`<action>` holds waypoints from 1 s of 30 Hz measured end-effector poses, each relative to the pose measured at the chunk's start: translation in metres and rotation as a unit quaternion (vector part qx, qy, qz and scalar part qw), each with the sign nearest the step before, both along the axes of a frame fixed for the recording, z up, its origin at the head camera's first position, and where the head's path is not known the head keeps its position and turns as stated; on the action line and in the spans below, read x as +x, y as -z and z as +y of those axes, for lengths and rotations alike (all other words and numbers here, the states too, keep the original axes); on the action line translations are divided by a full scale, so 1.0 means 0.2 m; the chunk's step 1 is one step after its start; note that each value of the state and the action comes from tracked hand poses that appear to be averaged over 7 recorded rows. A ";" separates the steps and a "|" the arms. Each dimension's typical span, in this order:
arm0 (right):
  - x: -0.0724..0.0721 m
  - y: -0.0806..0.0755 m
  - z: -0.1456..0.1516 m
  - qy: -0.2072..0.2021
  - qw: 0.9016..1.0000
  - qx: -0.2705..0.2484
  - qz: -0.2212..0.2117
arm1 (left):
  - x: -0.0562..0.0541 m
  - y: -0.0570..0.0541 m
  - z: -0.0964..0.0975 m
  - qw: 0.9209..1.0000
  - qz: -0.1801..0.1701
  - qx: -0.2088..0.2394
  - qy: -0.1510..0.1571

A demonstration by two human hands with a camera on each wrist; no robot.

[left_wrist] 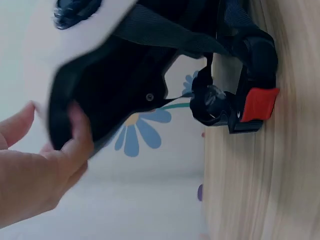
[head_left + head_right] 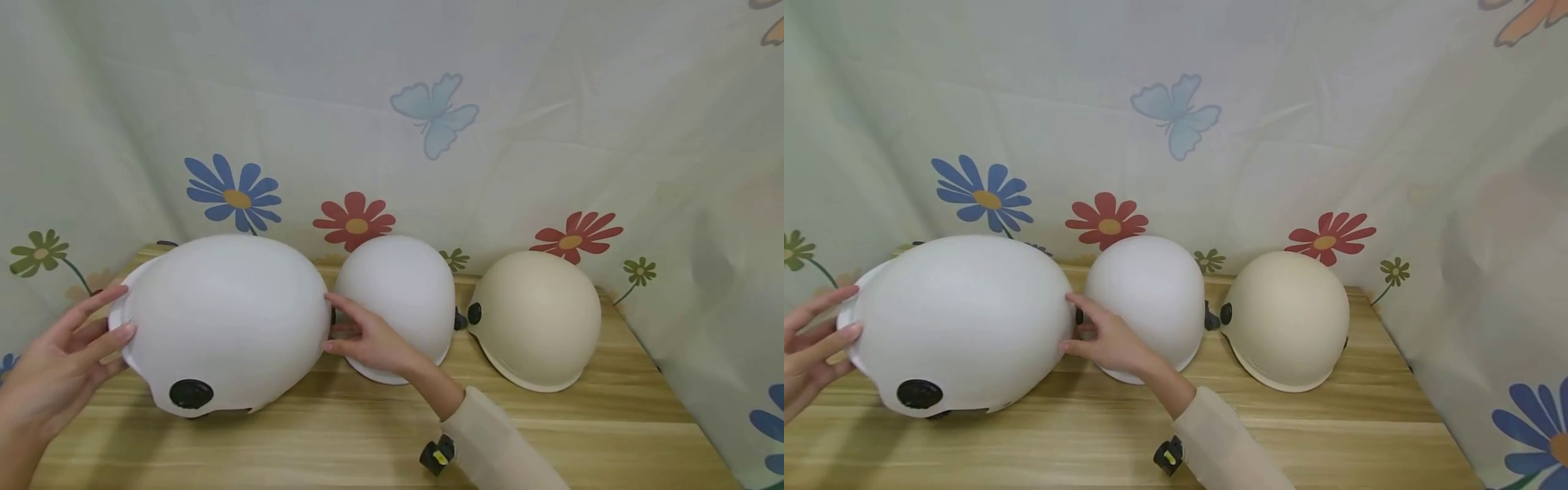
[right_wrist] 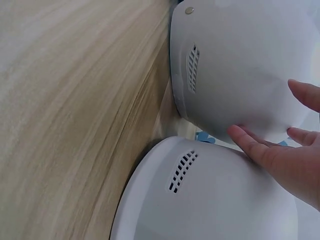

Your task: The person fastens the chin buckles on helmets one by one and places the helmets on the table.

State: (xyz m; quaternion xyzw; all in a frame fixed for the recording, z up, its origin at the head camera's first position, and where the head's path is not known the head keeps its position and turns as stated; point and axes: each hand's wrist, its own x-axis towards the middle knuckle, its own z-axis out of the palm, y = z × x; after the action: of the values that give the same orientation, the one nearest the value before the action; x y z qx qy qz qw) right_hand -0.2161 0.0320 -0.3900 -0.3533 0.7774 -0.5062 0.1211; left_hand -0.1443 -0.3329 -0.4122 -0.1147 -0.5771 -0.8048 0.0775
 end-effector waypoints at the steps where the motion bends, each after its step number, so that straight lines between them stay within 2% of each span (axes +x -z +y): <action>1: 0.00 0.00 0.00 -0.001 1.000 0.002 0.002 | 0.00 0.00 0.00 1.000 -0.008 -0.019 -0.010; 4: 0.00 0.01 -0.01 0.000 1.000 0.011 0.009 | 0.01 -0.01 0.01 0.996 -0.035 -0.076 -0.039; 6: 0.00 0.01 -0.01 0.004 1.000 0.014 0.008 | 0.02 -0.03 0.02 0.989 -0.053 -0.122 -0.060; 8: 0.01 0.02 -0.01 0.007 1.000 0.014 0.006 | 0.03 -0.04 0.04 0.975 -0.064 -0.192 -0.089; 9: 0.01 0.02 -0.01 0.009 1.000 0.014 0.004 | 0.03 -0.05 0.05 0.966 -0.067 -0.228 -0.103; 13: 0.02 0.03 -0.01 0.012 1.000 0.012 -0.007 | 0.04 -0.06 0.07 0.920 -0.077 -0.358 -0.139; 15: 0.02 0.04 -0.01 0.011 1.000 0.009 -0.011 | 0.03 -0.05 0.07 0.914 -0.082 -0.376 -0.131; 17: 0.02 0.05 -0.02 0.010 1.000 0.006 -0.014 | 0.02 -0.04 0.06 0.913 -0.088 -0.381 -0.113; 24: 0.02 0.07 -0.02 0.012 1.000 0.006 -0.019 | -0.04 0.04 0.03 0.931 -0.087 -0.349 -0.054; 26: 0.01 0.07 -0.02 0.011 1.000 0.005 -0.020 | -0.05 0.04 0.03 0.937 -0.090 -0.335 -0.042; 30: 0.01 0.09 -0.03 0.012 0.999 0.000 -0.031 | -0.08 0.05 0.02 0.941 -0.098 -0.324 -0.020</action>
State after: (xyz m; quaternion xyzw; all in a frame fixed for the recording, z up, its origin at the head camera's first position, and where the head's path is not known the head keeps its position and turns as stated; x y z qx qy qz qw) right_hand -0.2143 0.0265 -0.4070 -0.3275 0.7776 -0.5184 0.1390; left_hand -0.1605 -0.3289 -0.4219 -0.0425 -0.8138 -0.5796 -0.0048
